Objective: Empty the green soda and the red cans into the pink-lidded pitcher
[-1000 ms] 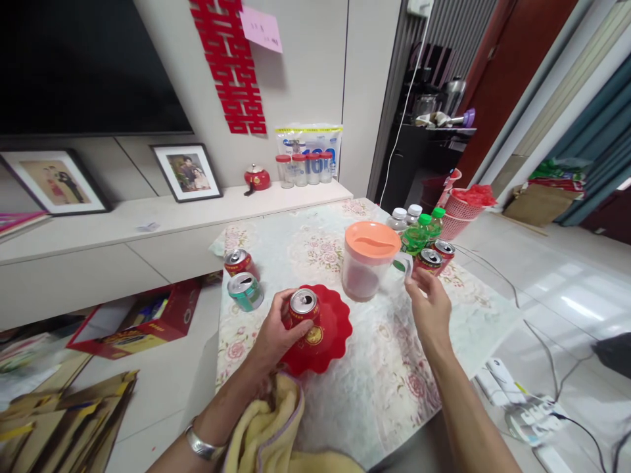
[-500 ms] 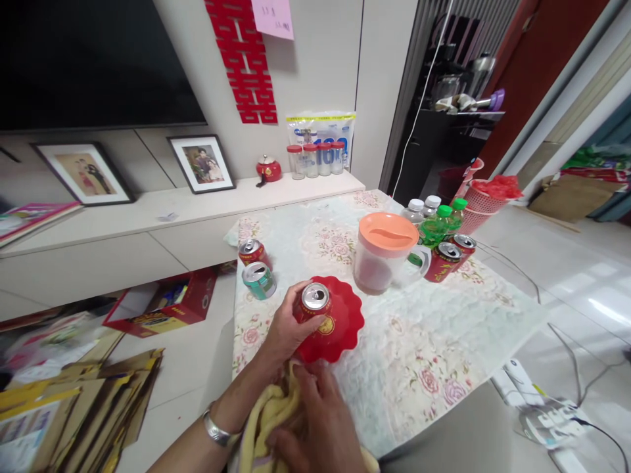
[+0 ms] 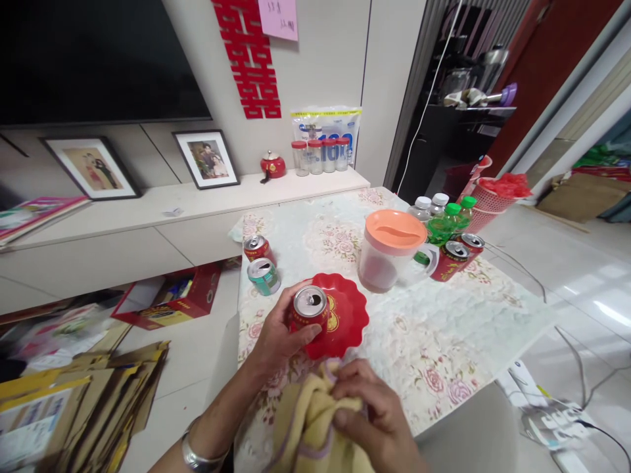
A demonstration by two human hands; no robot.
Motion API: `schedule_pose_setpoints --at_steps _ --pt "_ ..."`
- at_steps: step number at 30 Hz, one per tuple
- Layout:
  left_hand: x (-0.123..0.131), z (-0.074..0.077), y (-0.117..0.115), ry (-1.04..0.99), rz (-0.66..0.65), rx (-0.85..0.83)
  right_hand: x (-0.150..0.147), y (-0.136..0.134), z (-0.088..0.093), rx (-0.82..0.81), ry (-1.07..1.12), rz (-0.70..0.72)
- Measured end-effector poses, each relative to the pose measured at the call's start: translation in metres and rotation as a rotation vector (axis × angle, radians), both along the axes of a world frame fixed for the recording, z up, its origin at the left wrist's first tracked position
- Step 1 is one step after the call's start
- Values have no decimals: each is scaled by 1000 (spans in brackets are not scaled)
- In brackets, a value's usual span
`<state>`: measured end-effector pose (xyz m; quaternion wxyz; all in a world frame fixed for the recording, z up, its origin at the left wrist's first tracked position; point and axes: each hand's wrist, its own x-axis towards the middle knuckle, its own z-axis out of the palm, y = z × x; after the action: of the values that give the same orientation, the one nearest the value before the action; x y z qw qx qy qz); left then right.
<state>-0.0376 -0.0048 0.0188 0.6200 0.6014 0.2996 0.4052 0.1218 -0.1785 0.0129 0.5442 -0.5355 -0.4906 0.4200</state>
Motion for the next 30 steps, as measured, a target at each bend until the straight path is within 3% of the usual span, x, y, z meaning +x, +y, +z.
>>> schedule_pose_setpoints --at_steps 5,8,10,13,18,25,30 --pt "-2 0 -13 -58 1 26 18 -4 16 88 88 -509" --pt "-1 1 -23 -73 -18 64 16 0 27 162 -156 -742" --pt "1 2 -31 -76 -29 71 13 4 38 281 -437 -785" --pt "4 4 -43 -43 -57 44 8 11 61 419 -810 -671" --pt "4 9 -53 -31 -131 -43 8 26 86 453 -949 -449" --pt "-5 8 -54 -90 -226 -66 18 38 90 355 -831 -31" --pt "-7 -2 -59 -69 -234 -107 14 31 81 233 -892 -12"
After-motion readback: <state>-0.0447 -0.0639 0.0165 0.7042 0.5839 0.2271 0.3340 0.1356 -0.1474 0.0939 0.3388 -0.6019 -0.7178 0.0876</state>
